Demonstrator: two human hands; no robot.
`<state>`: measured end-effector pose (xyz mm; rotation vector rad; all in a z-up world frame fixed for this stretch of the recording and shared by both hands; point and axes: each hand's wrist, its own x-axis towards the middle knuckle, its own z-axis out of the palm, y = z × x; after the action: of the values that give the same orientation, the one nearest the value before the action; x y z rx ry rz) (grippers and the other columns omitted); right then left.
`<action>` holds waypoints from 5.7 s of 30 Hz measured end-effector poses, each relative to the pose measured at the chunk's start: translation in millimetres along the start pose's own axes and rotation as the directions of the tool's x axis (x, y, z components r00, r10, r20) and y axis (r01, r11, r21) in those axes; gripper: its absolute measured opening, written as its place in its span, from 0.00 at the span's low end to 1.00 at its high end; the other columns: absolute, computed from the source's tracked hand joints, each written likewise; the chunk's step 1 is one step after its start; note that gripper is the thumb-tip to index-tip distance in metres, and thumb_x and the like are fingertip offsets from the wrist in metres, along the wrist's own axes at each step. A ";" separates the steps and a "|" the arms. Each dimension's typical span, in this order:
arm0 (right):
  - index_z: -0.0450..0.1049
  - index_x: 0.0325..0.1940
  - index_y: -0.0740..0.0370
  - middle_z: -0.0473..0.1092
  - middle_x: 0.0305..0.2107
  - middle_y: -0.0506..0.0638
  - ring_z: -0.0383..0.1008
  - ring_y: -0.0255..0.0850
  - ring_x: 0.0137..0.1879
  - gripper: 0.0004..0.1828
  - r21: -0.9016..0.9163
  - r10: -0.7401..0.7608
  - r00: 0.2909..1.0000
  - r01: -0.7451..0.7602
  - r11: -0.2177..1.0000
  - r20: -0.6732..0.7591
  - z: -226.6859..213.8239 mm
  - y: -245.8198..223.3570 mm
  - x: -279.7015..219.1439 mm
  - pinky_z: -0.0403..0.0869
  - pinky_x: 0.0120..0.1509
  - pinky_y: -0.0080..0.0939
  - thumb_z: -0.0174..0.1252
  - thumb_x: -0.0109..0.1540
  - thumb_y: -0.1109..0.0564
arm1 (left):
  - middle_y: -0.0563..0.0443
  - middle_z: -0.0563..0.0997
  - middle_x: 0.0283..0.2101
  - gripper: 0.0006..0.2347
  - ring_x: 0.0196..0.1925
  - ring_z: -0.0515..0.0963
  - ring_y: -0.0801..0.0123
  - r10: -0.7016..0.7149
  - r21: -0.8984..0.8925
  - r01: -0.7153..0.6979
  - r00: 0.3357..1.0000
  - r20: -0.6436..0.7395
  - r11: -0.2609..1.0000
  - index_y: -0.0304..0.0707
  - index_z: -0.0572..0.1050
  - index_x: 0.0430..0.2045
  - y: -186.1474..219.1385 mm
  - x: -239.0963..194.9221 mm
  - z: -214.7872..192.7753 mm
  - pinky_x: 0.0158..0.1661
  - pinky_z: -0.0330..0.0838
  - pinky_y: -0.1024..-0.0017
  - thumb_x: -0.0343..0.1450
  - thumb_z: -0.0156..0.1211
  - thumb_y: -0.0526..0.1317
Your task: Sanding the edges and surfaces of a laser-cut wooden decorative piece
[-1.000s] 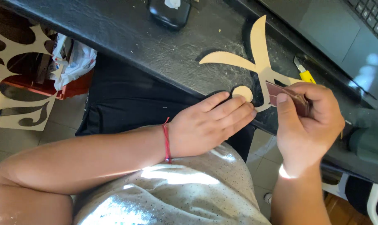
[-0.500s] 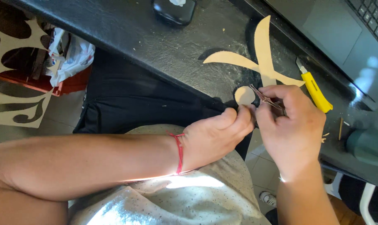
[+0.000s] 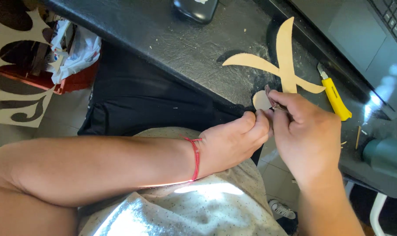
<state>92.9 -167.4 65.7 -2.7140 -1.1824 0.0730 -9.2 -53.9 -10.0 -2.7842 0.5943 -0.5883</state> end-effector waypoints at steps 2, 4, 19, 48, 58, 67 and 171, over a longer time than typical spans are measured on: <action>0.82 0.49 0.61 0.79 0.45 0.52 0.80 0.45 0.49 0.12 0.006 -0.075 0.997 0.076 0.997 -0.034 3.1 -1.8 -0.2 0.76 0.54 0.42 0.60 0.63 0.67 | 0.44 0.72 0.56 0.19 0.60 0.65 0.52 0.031 -0.049 -0.031 0.999 0.011 0.998 0.42 0.74 0.55 1.0 -1.0 0.4 0.56 0.60 0.62 0.73 0.42 0.45; 0.81 0.46 0.62 0.78 0.45 0.53 0.80 0.45 0.51 0.10 0.075 -0.118 0.993 0.120 0.990 -0.022 1.4 -7.8 4.5 0.76 0.57 0.43 0.60 0.63 0.69 | 0.44 0.73 0.55 0.19 0.61 0.65 0.52 0.047 -0.064 -0.045 0.999 0.020 0.997 0.42 0.73 0.55 0.1 -3.7 -1.7 0.56 0.60 0.62 0.73 0.41 0.46; 0.79 0.34 0.61 0.78 0.40 0.50 0.78 0.45 0.48 0.19 0.186 -0.407 0.885 0.370 0.910 0.229 -18.1 -1.2 43.1 0.74 0.59 0.48 0.53 0.49 0.77 | 0.46 0.70 0.55 0.20 0.55 0.66 0.59 -0.043 0.000 0.043 0.999 0.010 0.999 0.40 0.72 0.57 3.1 -1.9 -1.5 0.51 0.60 0.68 0.73 0.38 0.44; 0.79 0.31 0.60 0.77 0.34 0.48 0.75 0.48 0.41 0.11 0.157 -0.545 0.773 0.524 0.837 0.325 -16.3 -1.5 48.5 0.73 0.46 0.47 0.55 0.51 0.70 | 0.54 0.71 0.53 0.19 0.54 0.67 0.63 -0.130 0.002 0.130 0.991 -0.022 0.992 0.44 0.71 0.56 8.1 -0.8 -2.8 0.50 0.60 0.70 0.72 0.41 0.44; 0.81 0.41 0.59 0.78 0.39 0.53 0.77 0.52 0.43 0.19 -0.120 0.034 0.920 0.014 0.993 0.390 -25.6 -17.2 50.3 0.73 0.46 0.49 0.47 0.54 0.65 | 0.47 0.69 0.56 0.21 0.57 0.65 0.59 -0.070 0.038 0.069 0.998 0.010 0.997 0.38 0.70 0.59 7.4 -2.1 -1.5 0.52 0.59 0.67 0.73 0.38 0.43; 0.81 0.39 0.63 0.77 0.34 0.51 0.75 0.50 0.42 0.15 0.029 -0.525 0.788 0.545 0.838 0.321 -20.0 -6.2 49.8 0.77 0.51 0.52 0.56 0.51 0.71 | 0.51 0.70 0.54 0.20 0.56 0.66 0.60 -0.111 0.013 0.111 0.994 -0.011 0.994 0.42 0.71 0.57 7.2 -0.3 -1.6 0.51 0.60 0.69 0.73 0.40 0.44; 0.75 0.21 0.61 0.68 0.10 0.47 0.62 0.32 0.18 0.12 0.811 0.108 0.931 0.241 0.533 -0.348 -3.1 -76.1 -34.0 0.69 0.27 0.30 0.70 0.55 0.57 | 0.38 0.81 0.48 0.17 0.52 0.78 0.66 -0.305 -0.888 0.082 0.922 0.240 -0.452 0.32 0.74 0.53 -104.8 -59.6 -87.7 0.55 0.74 0.57 0.70 0.62 0.37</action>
<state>15.2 -141.9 81.8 -1.6935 -0.8099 0.1011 -61.2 52.8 80.1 -4.8642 0.8169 -0.1660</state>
